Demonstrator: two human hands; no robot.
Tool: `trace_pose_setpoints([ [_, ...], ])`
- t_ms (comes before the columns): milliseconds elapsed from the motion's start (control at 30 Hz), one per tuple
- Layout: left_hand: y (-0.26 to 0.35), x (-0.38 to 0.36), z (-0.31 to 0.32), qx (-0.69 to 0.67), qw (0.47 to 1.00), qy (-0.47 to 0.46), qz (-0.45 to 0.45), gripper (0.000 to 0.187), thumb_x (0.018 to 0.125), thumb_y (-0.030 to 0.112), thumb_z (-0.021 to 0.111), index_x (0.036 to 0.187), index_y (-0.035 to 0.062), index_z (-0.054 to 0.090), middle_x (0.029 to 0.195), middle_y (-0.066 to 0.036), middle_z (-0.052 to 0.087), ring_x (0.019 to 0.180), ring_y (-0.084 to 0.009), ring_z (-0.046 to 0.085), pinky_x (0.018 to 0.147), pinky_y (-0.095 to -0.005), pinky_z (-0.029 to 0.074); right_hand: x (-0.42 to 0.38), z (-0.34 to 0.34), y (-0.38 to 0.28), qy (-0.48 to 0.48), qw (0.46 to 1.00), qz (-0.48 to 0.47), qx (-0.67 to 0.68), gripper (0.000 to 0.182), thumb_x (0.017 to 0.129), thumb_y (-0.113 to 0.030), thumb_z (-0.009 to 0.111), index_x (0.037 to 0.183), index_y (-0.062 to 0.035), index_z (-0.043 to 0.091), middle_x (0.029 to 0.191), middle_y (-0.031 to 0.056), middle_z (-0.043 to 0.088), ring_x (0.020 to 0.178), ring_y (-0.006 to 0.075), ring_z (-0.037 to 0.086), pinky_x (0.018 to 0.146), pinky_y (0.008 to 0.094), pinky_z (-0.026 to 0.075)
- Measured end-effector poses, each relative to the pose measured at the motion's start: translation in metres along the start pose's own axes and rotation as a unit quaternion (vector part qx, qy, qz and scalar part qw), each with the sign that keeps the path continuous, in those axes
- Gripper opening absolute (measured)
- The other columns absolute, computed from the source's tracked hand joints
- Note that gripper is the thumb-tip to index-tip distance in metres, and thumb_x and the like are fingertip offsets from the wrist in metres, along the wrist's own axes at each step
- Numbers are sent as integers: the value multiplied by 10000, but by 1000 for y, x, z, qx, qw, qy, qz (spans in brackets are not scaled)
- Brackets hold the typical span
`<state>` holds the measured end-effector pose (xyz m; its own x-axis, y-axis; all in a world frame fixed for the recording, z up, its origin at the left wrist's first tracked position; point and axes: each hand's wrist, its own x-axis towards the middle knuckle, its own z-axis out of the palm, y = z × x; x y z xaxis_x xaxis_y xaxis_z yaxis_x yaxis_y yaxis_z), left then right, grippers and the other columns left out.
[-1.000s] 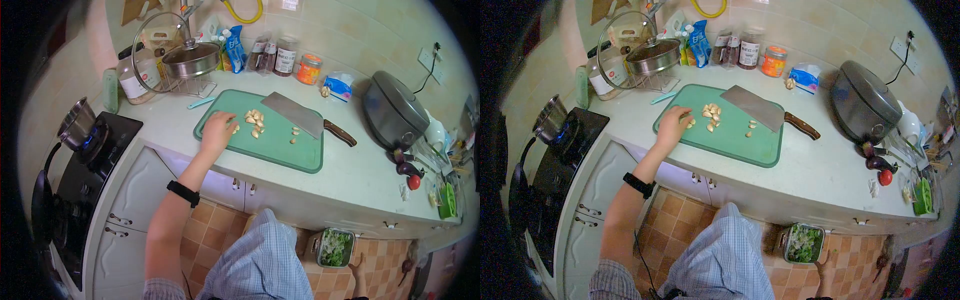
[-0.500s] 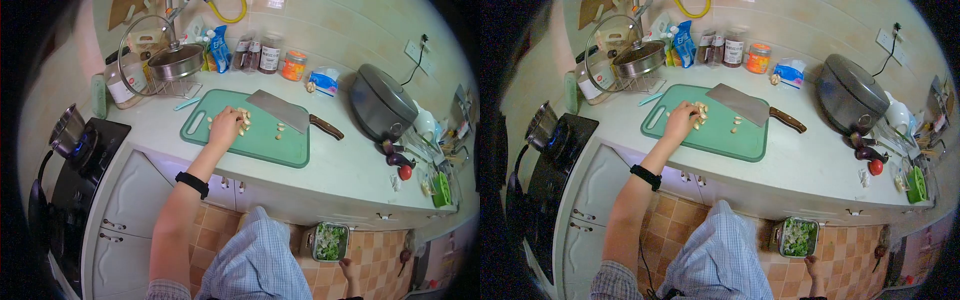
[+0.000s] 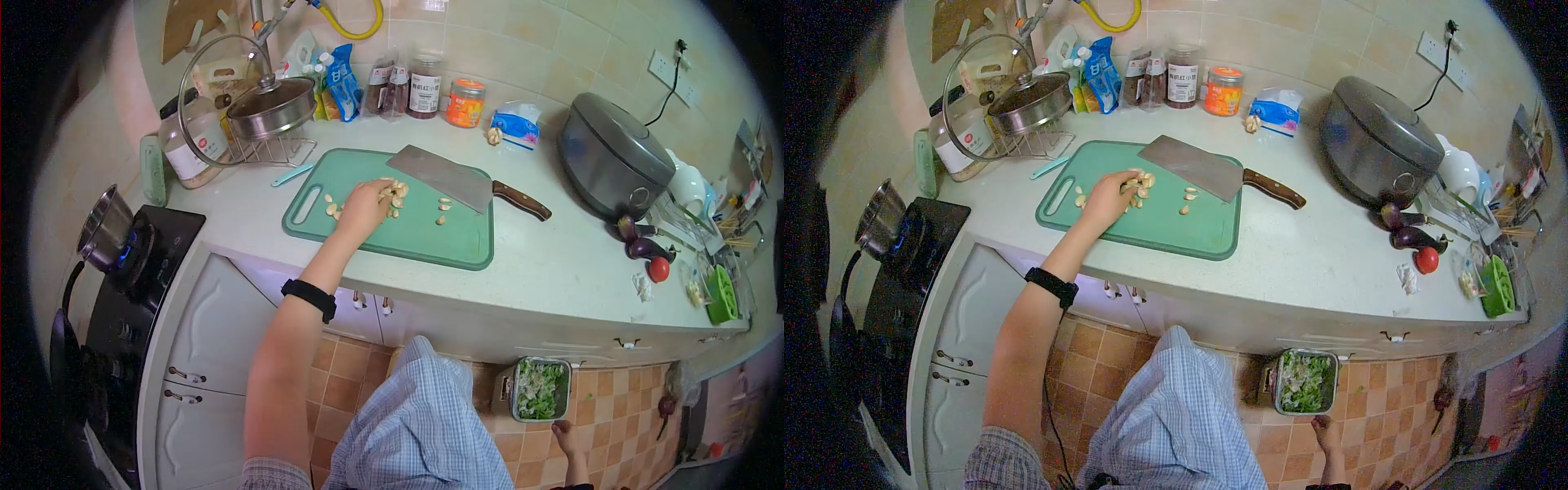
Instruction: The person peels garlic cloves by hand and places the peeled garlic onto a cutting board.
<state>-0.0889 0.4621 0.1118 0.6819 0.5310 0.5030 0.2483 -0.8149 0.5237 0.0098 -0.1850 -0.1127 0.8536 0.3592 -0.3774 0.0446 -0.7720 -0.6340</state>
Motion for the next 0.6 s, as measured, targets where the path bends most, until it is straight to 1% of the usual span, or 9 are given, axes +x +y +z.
trace_pose_setpoints([
  [33,0,-1,0,0,1000,-2,0,366,712,95,571,1073,49,537,999,-174,567,954,-308,515,818,-374,415,-2,1,-1,-1,1000,2,1,286,779,-174,599,975,31,567,904,162,616,854,218,590,746,312,460],
  [100,-1,-3,-1,-77,997,19,-27,381,711,47,549,1090,25,519,1014,-181,562,1000,-306,503,855,-356,406,-4,2,-6,10,1000,-15,-11,278,780,-170,597,972,29,569,883,164,617,831,219,594,732,313,463],
  [233,-12,-2,-5,-54,997,42,-19,402,706,-3,530,1106,5,493,1039,-180,548,993,-307,510,837,-357,421,0,5,-4,-7,1000,-25,-12,269,785,-172,594,968,24,571,863,156,620,814,217,596,717,314,465],
  [300,-13,-2,-8,-122,991,-56,-9,430,702,-23,526,1127,-10,461,1078,-181,523,995,-310,510,835,-355,423,2,6,-6,-4,999,-25,-23,247,769,-121,601,938,55,565,875,164,619,814,213,598,725,301,469],
  [333,-11,-3,-8,-121,991,-56,-9,430,702,-23,526,1127,-10,461,1078,-181,523,995,-310,510,835,-355,423,2,7,-8,-4,999,-26,-23,247,769,-121,601,938,55,565,875,164,619,814,213,598,725,301,469],
  [433,-6,-5,-6,-213,977,-22,-23,416,699,-34,530,1111,-10,471,1046,-170,535,976,-315,510,850,-347,413,0,7,-12,3,999,-35,-8,244,773,-121,596,937,57,564,870,166,619,809,219,601,720,304,470],
  [500,-8,-6,-7,14,994,102,33,335,706,-3,552,1040,-9,522,948,-153,562,923,-304,521,820,-347,417,0,8,-11,8,999,-38,-2,244,771,-124,599,930,59,565,865,167,619,805,221,602,717,306,471],
  [533,-8,-6,-8,14,994,101,34,335,706,-3,552,1040,-9,522,948,-153,562,923,-304,521,820,-347,417,0,9,-9,8,999,-37,-2,244,771,-124,599,930,59,565,865,167,619,805,221,602,717,306,471],
  [600,-10,-6,-10,27,1000,-7,-14,239,719,65,581,946,-10,570,877,-142,564,869,-301,526,772,-352,422,2,10,-3,-2,999,-32,0,248,771,-131,600,928,57,566,862,166,618,805,223,601,715,307,471],
])
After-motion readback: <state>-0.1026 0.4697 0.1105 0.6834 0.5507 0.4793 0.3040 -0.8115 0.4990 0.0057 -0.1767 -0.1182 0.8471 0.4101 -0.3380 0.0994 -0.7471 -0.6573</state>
